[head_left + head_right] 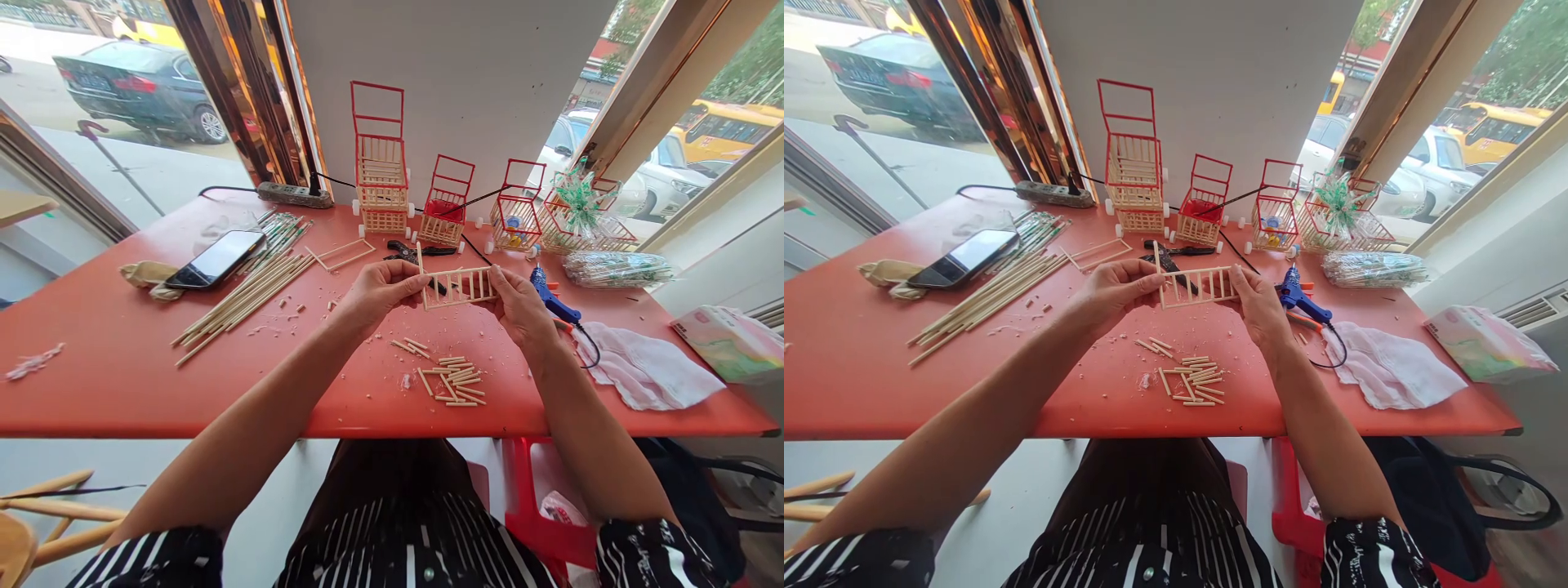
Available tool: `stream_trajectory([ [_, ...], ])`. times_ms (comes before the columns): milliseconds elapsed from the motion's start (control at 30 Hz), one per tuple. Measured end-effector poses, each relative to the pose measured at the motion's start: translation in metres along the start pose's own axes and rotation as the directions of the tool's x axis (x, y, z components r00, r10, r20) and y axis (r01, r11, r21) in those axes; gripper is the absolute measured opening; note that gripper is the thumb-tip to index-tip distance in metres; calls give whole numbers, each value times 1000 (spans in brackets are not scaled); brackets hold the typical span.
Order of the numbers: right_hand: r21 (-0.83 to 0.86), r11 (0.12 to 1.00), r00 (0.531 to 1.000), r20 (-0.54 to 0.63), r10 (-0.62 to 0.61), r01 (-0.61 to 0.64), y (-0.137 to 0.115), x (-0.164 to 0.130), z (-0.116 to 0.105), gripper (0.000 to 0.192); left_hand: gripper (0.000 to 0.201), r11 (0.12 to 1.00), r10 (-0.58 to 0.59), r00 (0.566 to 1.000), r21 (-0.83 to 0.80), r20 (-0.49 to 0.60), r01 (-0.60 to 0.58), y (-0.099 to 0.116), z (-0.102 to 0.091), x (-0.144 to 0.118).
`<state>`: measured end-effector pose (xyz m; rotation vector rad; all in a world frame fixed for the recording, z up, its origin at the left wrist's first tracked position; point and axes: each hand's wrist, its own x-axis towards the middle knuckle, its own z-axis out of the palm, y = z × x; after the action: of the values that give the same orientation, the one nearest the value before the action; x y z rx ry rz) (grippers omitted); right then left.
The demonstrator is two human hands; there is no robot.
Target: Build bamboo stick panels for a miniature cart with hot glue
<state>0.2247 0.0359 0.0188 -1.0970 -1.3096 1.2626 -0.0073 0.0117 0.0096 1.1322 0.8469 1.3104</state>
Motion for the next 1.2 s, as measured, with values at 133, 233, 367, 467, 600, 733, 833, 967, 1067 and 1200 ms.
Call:
stream_trajectory([
  [133,7,1000,1000,-18,-18,18,-1,1,1,54,49,996,-48,999,70,6,47,-3,2,1],
  [233,25,999,999,-10,-35,35,1,1,2,54,45,988,-70,998,135,3,69,-8,2,2],
  [367,11,999,999,-12,-52,52,4,0,1,54,41,979,-79,997,188,-14,80,-14,3,4],
  [467,-4,998,998,-11,-64,64,5,1,1,54,39,978,-81,997,194,-18,83,-16,4,4],
  [600,-20,997,997,-12,-71,71,3,0,3,55,40,979,-77,997,187,-25,80,-17,6,4],
  [733,1,998,998,-17,-64,64,-1,-2,6,54,39,981,-46,998,185,-37,52,-17,6,4],
  [833,23,997,997,-19,-75,76,-3,-4,8,53,41,980,-36,999,193,-38,42,-16,6,3],
  [967,19,997,996,-34,-80,81,-3,-5,9,52,42,981,-23,999,194,-23,27,-15,6,2],
  [1067,21,996,996,-32,-88,89,0,-4,7,50,43,983,-5,1000,185,-13,7,-15,7,2],
  [1200,62,989,991,-6,-136,136,6,-2,3,51,45,981,14,1000,192,-11,-11,-15,7,2],
])
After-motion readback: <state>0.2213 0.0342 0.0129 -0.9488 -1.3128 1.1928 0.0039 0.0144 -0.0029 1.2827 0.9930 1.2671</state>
